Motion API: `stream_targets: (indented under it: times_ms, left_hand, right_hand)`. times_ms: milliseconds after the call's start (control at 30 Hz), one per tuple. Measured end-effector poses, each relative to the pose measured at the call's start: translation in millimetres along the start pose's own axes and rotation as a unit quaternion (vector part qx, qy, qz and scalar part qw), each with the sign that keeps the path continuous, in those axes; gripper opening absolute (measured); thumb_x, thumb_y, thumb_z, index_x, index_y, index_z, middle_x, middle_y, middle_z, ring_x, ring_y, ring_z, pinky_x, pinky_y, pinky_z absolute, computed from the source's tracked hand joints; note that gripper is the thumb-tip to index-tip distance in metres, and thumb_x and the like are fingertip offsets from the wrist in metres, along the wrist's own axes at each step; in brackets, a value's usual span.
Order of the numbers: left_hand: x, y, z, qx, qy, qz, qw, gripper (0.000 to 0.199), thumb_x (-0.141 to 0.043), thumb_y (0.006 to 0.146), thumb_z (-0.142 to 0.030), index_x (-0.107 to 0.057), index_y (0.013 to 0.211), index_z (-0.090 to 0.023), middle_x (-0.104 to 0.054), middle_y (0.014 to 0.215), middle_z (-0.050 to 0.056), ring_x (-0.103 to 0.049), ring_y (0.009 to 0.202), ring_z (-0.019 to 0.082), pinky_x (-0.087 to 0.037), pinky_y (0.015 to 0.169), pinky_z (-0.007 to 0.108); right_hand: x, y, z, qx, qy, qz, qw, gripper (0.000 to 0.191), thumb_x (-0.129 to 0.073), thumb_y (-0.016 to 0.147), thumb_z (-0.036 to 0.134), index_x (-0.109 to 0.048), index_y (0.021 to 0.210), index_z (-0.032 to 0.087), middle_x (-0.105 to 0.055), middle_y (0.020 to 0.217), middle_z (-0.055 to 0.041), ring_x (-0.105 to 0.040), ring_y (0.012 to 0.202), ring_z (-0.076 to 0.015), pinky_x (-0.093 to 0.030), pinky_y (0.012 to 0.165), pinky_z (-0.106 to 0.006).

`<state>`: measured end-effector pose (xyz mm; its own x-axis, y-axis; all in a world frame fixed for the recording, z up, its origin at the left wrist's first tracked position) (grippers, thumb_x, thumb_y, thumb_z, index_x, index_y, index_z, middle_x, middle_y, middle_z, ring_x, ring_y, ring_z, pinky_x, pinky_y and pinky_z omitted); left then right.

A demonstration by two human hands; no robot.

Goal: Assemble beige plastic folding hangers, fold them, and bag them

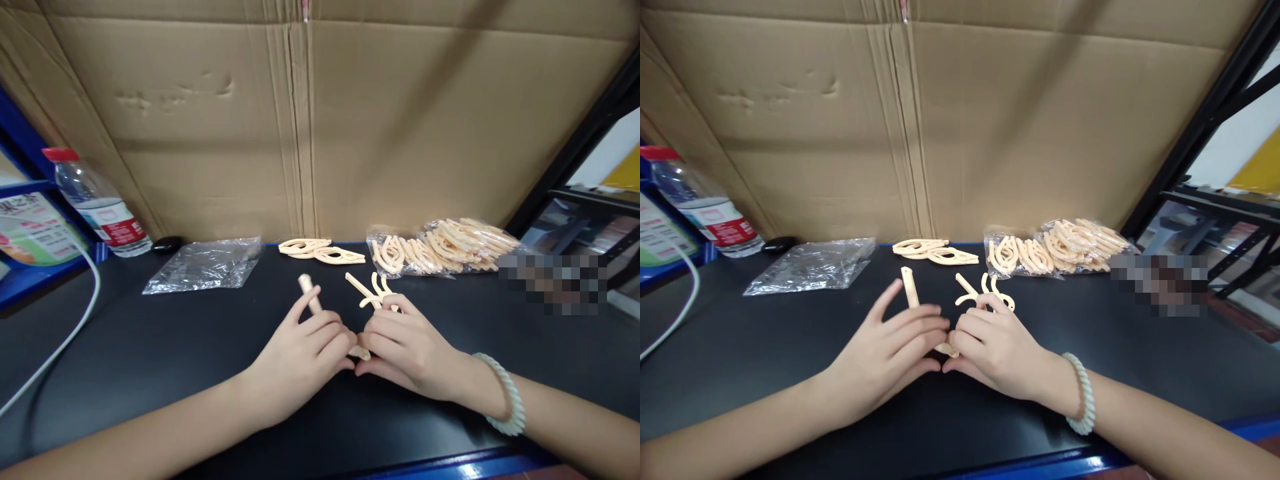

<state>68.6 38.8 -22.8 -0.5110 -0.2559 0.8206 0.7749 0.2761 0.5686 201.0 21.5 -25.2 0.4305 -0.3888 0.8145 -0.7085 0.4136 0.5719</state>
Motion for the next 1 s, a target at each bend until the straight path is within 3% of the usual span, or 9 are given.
stream_targets:
  times_ms: [100,167,233,433,567,633,800,933,1000]
  left_hand:
    - [-11.2,0,-2,-0.002,0.021,0.068,0.997,0.024,-0.042,0.100,-0.025,-0.056,0.082,-0.018,-0.063,0.075,-0.001,-0.060,0.074,0.015,-0.033,0.105,0.045]
    - [-16.2,0,-3,-0.003,0.024,0.095,0.995,0.030,-0.038,0.100,-0.025,-0.053,0.075,-0.018,-0.059,0.069,-0.001,-0.054,0.064,0.015,-0.042,0.087,0.038]
    - [-16.4,0,-4,-0.014,0.021,0.097,0.995,0.030,-0.037,0.100,-0.024,-0.052,0.074,-0.018,-0.057,0.068,-0.001,-0.051,0.061,0.015,-0.040,0.074,0.033]
    - [2.6,4,-6,-0.104,0.062,0.016,0.993,0.027,-0.037,0.098,-0.011,-0.056,0.082,-0.019,-0.061,0.070,-0.002,-0.049,0.064,0.014,-0.034,0.074,0.033]
    - [-2.7,5,9,-0.112,0.015,0.086,0.990,0.029,-0.032,0.101,-0.015,-0.058,0.090,-0.018,-0.064,0.075,0.001,-0.053,0.069,0.015,-0.038,0.082,0.033]
    - [-9.1,5,20,-0.099,0.005,0.125,0.987,0.023,-0.036,0.100,-0.014,-0.058,0.101,-0.017,-0.064,0.076,0.002,-0.054,0.076,0.017,-0.040,0.086,0.034]
    - [-18.0,0,39,-0.056,-0.052,0.165,0.983,0.020,-0.042,0.094,-0.006,-0.059,0.099,-0.017,-0.065,0.093,0.006,-0.055,0.092,0.019,-0.045,0.086,0.030]
    - [-15.4,-1,43,-0.033,-0.079,0.173,0.981,0.023,-0.042,0.091,-0.005,-0.060,0.100,-0.018,-0.064,0.100,0.007,-0.057,0.095,0.019,-0.046,0.088,0.031]
    - [-11.8,-1,42,-0.023,-0.096,0.173,0.980,0.023,-0.043,0.090,-0.005,-0.060,0.098,-0.018,-0.064,0.101,0.007,-0.057,0.097,0.019,-0.046,0.089,0.033]
  right_hand:
    - [-3,0,8,0.027,-0.016,-0.005,0.999,0.028,-0.049,0.097,0.029,-0.058,0.074,0.015,-0.056,0.066,0.0003,-0.043,0.063,-0.0126,-0.037,0.076,-0.033]
    - [-6,0,10,0.030,-0.004,0.001,1.000,0.029,-0.049,0.097,0.028,-0.058,0.074,0.015,-0.055,0.065,0.0004,-0.043,0.063,-0.0127,-0.038,0.077,-0.033]
    - [-9,0,8,-0.001,0.052,0.017,0.998,0.028,-0.050,0.096,0.030,-0.059,0.074,0.015,-0.055,0.067,0.0003,-0.045,0.065,-0.0124,-0.039,0.080,-0.033]
    - [0,0,-27,-0.167,0.219,-0.037,0.961,0.014,-0.059,0.091,0.028,-0.065,0.083,0.018,-0.057,0.066,0.0013,-0.051,0.063,-0.0115,-0.041,0.067,-0.027]
    - [3,6,-43,-0.125,0.183,-0.059,0.973,0.012,-0.062,0.089,0.026,-0.068,0.097,0.019,-0.063,0.080,-0.0032,-0.056,0.080,-0.0169,-0.043,0.084,-0.037]
    - [-8,11,-46,-0.104,0.182,-0.027,0.977,0.013,-0.061,0.090,0.025,-0.068,0.099,0.019,-0.064,0.087,-0.0052,-0.056,0.086,-0.0183,-0.043,0.089,-0.039]
    - [-42,15,-53,-0.096,0.209,0.053,0.972,0.016,-0.064,0.087,0.024,-0.068,0.101,0.016,-0.063,0.099,-0.0085,-0.055,0.100,-0.0203,-0.048,0.089,-0.035]
    - [-27,9,-67,-0.115,0.230,0.046,0.965,0.034,-0.065,0.086,0.029,-0.062,0.119,0.020,-0.061,0.113,-0.0092,-0.055,0.108,-0.0193,-0.047,0.094,-0.038]
    - [-14,4,-72,-0.113,0.231,0.077,0.963,0.039,-0.067,0.085,0.031,-0.060,0.123,0.022,-0.061,0.113,-0.0083,-0.056,0.106,-0.0186,-0.047,0.093,-0.038]
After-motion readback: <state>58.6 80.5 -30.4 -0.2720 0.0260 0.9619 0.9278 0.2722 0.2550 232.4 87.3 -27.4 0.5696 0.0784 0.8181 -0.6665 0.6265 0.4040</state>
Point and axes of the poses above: each hand's wrist, its own y-axis towards the middle knuckle, its own x-axis out of the back of the hand, z = x × y, the point moved 6 cm from there along y, towards the middle knuckle
